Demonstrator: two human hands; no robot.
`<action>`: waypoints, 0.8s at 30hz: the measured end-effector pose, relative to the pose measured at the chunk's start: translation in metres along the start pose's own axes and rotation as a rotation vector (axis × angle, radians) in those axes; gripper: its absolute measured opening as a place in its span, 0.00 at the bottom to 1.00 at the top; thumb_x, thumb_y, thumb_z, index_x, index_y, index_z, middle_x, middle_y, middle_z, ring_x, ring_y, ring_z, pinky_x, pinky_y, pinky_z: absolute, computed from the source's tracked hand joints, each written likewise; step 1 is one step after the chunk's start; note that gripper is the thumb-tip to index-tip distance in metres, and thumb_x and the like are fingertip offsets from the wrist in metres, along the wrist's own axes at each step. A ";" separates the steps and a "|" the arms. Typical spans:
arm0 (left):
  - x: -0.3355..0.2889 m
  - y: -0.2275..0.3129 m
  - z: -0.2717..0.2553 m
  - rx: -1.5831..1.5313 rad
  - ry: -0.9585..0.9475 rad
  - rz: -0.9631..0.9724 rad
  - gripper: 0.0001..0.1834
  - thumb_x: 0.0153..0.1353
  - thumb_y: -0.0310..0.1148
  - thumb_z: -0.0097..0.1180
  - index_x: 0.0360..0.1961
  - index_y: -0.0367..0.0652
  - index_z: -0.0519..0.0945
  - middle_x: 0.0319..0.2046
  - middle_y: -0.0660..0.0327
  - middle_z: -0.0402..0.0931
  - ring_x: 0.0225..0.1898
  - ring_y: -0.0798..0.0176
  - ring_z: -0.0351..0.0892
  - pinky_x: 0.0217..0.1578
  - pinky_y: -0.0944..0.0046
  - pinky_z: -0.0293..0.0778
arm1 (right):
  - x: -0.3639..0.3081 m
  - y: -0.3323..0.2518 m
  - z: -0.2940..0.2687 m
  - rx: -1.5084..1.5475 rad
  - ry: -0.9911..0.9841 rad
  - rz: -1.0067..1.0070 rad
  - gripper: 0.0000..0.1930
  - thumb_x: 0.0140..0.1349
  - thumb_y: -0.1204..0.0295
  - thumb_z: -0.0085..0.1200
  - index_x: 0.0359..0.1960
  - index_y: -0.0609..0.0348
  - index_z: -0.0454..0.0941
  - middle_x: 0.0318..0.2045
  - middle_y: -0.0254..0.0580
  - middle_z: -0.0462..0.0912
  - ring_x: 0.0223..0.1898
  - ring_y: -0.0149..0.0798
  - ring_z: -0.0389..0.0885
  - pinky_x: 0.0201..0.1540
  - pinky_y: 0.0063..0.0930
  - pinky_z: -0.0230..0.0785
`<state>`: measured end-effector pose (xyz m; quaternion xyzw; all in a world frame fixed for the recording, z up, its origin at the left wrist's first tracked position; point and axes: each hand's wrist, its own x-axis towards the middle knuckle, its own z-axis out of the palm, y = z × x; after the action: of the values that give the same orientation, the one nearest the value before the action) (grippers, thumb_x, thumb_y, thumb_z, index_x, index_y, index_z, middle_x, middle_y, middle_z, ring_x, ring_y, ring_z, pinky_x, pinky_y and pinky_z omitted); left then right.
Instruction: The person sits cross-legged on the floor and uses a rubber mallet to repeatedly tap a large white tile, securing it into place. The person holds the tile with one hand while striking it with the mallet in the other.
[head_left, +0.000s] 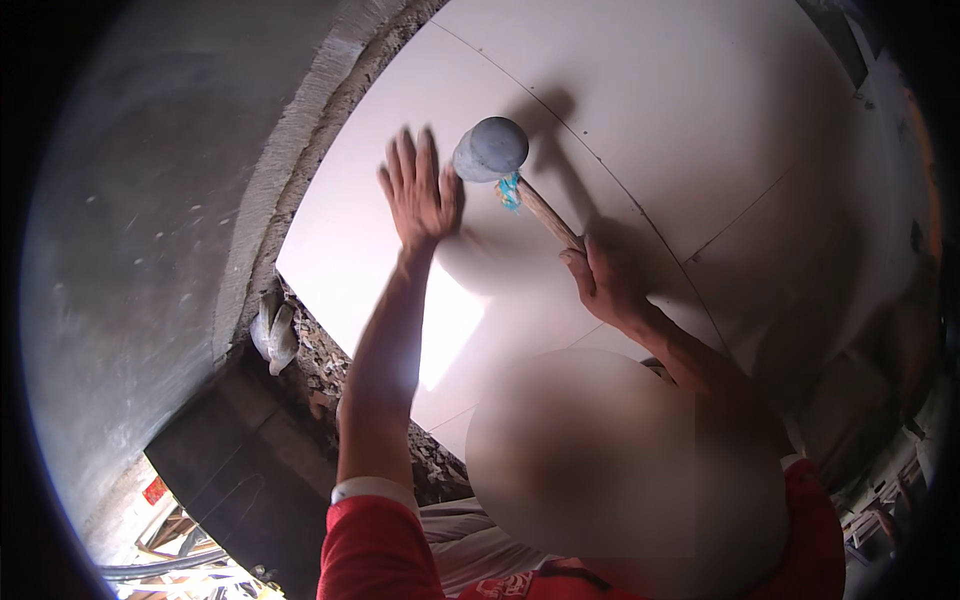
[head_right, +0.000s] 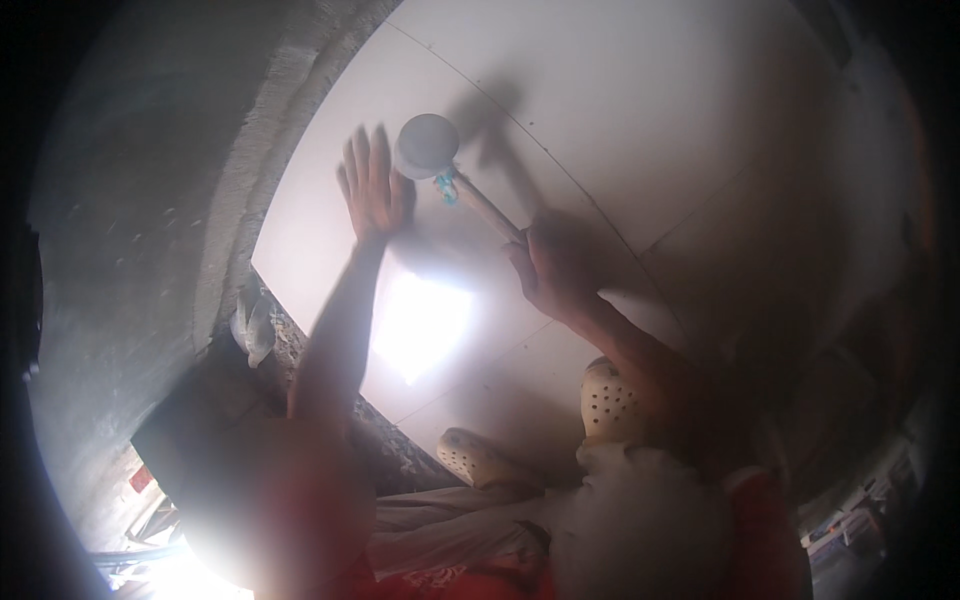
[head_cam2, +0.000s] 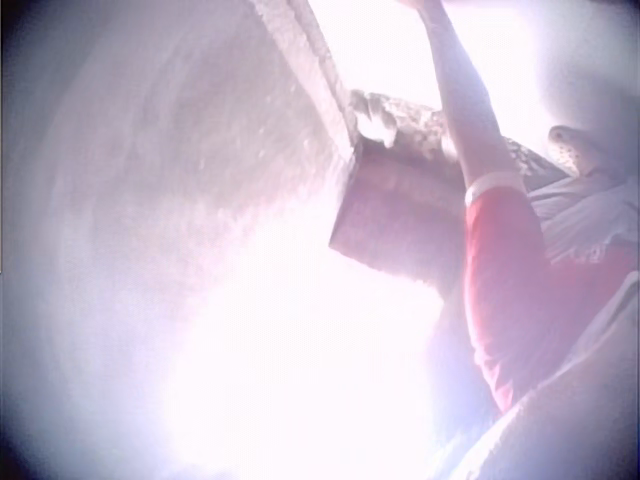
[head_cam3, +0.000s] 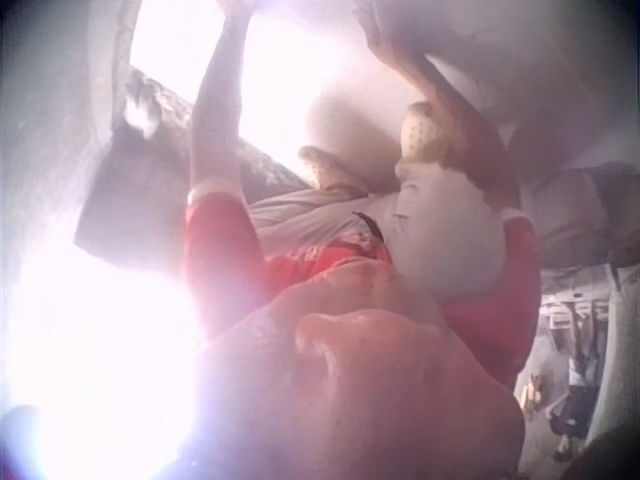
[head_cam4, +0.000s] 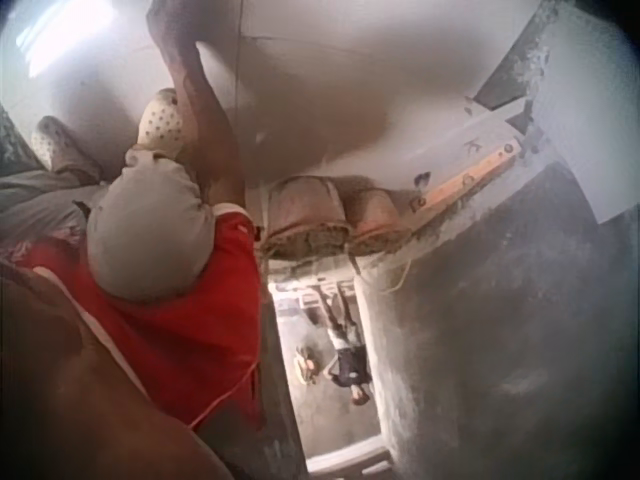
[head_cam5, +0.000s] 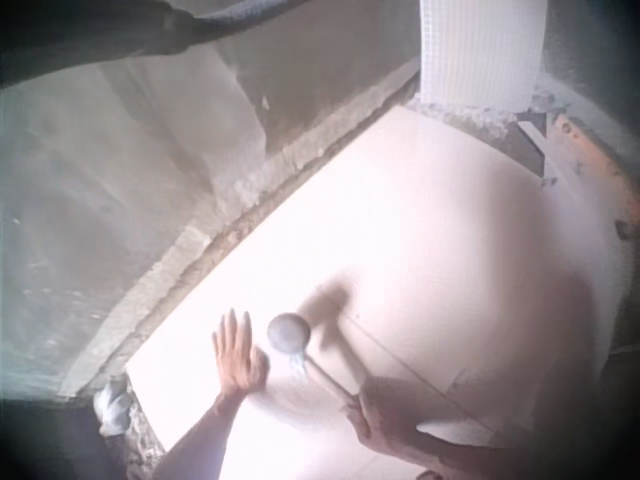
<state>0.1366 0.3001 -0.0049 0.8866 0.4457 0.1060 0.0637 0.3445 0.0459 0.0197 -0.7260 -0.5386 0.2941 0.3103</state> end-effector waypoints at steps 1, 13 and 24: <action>-0.030 0.001 -0.007 0.030 0.029 -0.029 0.43 0.78 0.60 0.39 0.83 0.44 0.58 0.82 0.39 0.50 0.83 0.31 0.46 0.77 0.26 0.41 | 0.001 -0.002 -0.001 0.067 0.021 0.022 0.15 0.80 0.61 0.54 0.44 0.64 0.77 0.26 0.53 0.81 0.24 0.53 0.80 0.29 0.45 0.72; -0.178 0.035 -0.046 0.024 -0.080 -0.606 0.50 0.72 0.72 0.40 0.85 0.51 0.54 0.85 0.43 0.42 0.85 0.33 0.33 0.76 0.21 0.29 | 0.036 -0.062 0.032 0.484 -0.026 0.204 0.21 0.83 0.54 0.46 0.44 0.63 0.77 0.27 0.39 0.78 0.25 0.33 0.77 0.30 0.35 0.73; -0.176 0.035 -0.048 0.088 -0.121 -0.624 0.48 0.72 0.66 0.45 0.83 0.46 0.57 0.83 0.38 0.45 0.84 0.31 0.36 0.77 0.23 0.33 | 0.032 -0.061 0.058 0.329 -0.012 0.212 0.25 0.83 0.53 0.42 0.44 0.66 0.77 0.31 0.58 0.82 0.30 0.63 0.81 0.39 0.53 0.74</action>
<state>0.0496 0.1390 0.0257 0.7138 0.6955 0.0089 0.0813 0.2713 0.0981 0.0268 -0.7163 -0.4056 0.4138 0.3888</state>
